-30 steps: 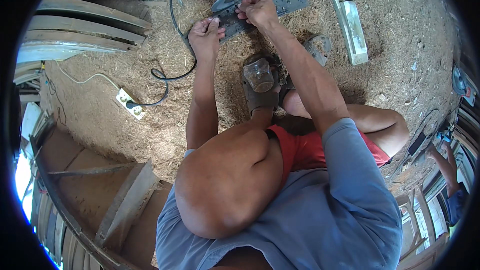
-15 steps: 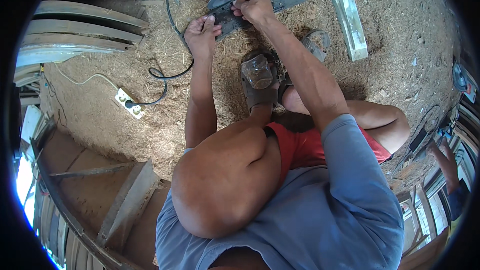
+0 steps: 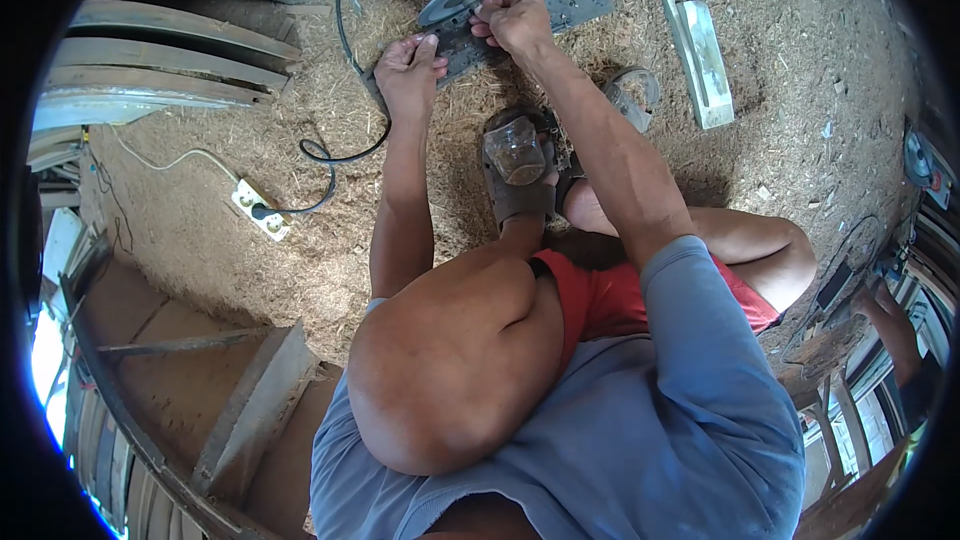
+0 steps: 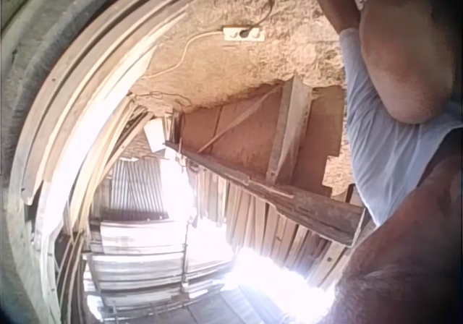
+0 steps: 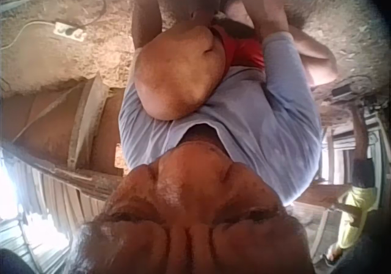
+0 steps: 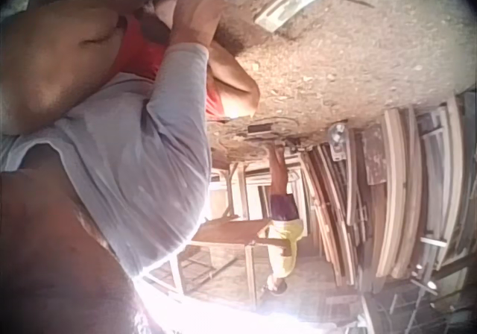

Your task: The person dips a metal blade into a bucket of liquid and then manually secures it onto an electric grinding machine using a bolt.

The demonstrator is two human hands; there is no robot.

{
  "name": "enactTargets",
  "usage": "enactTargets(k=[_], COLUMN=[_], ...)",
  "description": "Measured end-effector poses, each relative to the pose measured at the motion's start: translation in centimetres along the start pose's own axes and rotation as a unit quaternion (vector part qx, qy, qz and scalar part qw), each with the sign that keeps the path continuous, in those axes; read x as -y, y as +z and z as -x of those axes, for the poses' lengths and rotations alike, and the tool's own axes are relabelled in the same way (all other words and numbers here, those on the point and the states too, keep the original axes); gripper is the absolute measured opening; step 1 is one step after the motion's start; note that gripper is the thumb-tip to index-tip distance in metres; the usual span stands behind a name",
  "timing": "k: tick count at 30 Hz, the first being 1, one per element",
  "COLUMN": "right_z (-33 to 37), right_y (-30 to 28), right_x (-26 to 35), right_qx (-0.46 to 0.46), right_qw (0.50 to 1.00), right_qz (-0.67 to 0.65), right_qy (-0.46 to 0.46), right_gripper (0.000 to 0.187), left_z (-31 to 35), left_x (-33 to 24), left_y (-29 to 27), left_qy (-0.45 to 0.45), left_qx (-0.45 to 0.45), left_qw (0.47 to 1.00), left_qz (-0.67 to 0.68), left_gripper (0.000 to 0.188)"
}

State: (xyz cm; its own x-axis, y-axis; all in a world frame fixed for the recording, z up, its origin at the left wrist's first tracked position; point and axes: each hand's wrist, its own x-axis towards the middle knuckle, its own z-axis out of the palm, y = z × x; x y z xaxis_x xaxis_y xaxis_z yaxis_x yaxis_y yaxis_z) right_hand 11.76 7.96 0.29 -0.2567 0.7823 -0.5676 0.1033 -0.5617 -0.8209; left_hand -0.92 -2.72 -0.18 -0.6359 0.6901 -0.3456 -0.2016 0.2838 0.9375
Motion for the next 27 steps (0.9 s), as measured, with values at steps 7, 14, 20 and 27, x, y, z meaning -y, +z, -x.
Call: enactTargets(k=[7, 14, 20, 27], right_z=[0.1, 0.2, 0.2, 0.3], right_y=[-0.3, -0.5, -0.6, -0.7], right_x=[0.3, 0.5, 0.6, 0.5], right_qx=[-0.018, -0.019, -0.02, -0.026], right_qw=[1.0, 1.0, 0.999, 0.999], right_qz=[-0.01, -0.023, -0.029, -0.026], right_qy=[-0.003, 0.002, 0.002, -0.01], right_gripper=[0.008, 0.009, 0.009, 0.009], left_z=[0.1, -0.1, -0.2, -0.4], left_x=[-0.7, -1.2, -1.4, -1.3], left_y=[0.7, 0.8, 1.0, 1.1], left_qy=[-0.012, -0.03, -0.026, -0.032], left_qx=[-0.007, 0.0, 0.005, 0.007], left_qw=[0.999, 0.997, 0.997, 0.996], left_qz=[-0.033, -0.066, -0.079, -0.086], left_gripper=[0.016, 0.018, 0.018, 0.017])
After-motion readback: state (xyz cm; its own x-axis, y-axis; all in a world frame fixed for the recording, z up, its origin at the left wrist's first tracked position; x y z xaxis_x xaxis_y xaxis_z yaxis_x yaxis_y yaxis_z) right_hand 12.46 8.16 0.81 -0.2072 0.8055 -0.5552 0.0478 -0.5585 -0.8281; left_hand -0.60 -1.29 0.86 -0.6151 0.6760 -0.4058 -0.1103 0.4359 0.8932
